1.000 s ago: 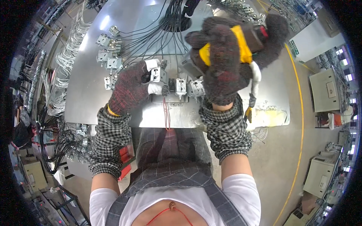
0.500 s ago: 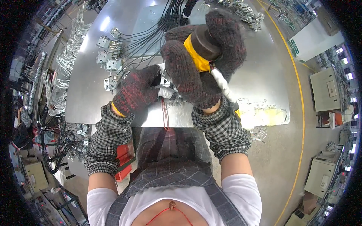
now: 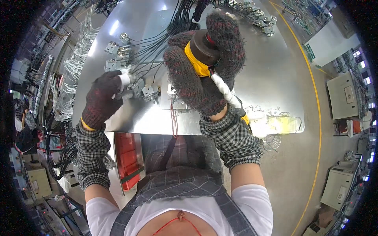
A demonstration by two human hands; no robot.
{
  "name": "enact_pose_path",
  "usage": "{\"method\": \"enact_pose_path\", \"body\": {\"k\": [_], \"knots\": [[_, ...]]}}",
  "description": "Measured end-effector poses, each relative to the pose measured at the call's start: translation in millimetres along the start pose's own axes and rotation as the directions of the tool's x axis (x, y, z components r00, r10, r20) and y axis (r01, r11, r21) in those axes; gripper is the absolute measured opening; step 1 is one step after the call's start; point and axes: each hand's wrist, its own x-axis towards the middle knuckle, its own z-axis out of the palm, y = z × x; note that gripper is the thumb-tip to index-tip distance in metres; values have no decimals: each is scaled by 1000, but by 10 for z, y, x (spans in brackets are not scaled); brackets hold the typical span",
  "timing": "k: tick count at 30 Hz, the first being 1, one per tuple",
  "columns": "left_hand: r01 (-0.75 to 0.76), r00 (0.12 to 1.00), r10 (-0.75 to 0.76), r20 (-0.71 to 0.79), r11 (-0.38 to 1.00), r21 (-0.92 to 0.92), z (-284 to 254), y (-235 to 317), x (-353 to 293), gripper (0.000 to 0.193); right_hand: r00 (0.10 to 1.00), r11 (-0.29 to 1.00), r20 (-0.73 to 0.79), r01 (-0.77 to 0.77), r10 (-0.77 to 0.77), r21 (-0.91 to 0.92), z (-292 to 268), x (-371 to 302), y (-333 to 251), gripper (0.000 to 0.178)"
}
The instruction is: The person assembles electronic components by securing them with screws using an electric screwdriver.
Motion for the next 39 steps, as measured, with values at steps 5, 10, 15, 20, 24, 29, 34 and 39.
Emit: {"method": "enact_pose_path", "body": {"k": [5, 10, 15, 20, 24, 29, 34, 39], "knots": [[55, 945, -234, -227, 801, -596, 96, 230, 45, 48, 1000, 997, 16, -12, 11, 81, -45, -82, -61, 48], [171, 878, -235, -417, 968, -185, 321, -63, -16, 38, 1000, 942, 20, -19, 13, 335, -54, -102, -72, 54], [33, 963, 29, -267, 973, 227, 286, 230, -133, 41, 1000, 943, 4, -15, 15, 333, -17, -85, -55, 55], [-103, 986, 155, -58, 849, 519, 402, -13, -79, 32, 1000, 956, 6, -6, 4, 292, -15, -41, -26, 55], [-201, 973, 231, 18, 805, 559, 357, -145, 4, 28, 1000, 966, 2, -1, 0, 257, 58, -65, -76, 54], [-172, 983, 185, 19, 865, 471, -180, 329, 206, 47, 1000, 986, -26, 6, -2, 169, 33, -53, -76, 54], [-105, 994, 102, 24, 962, 251, 99, 767, 128, 56, 999, 993, -35, 13, -9, 116, 1, -102, -169, 54], [-106, 991, 116, -73, 986, 132, 440, 789, -81, 64, 998, 998, -67, 19, -15, 56, 40, -52, -166, 54]]}}
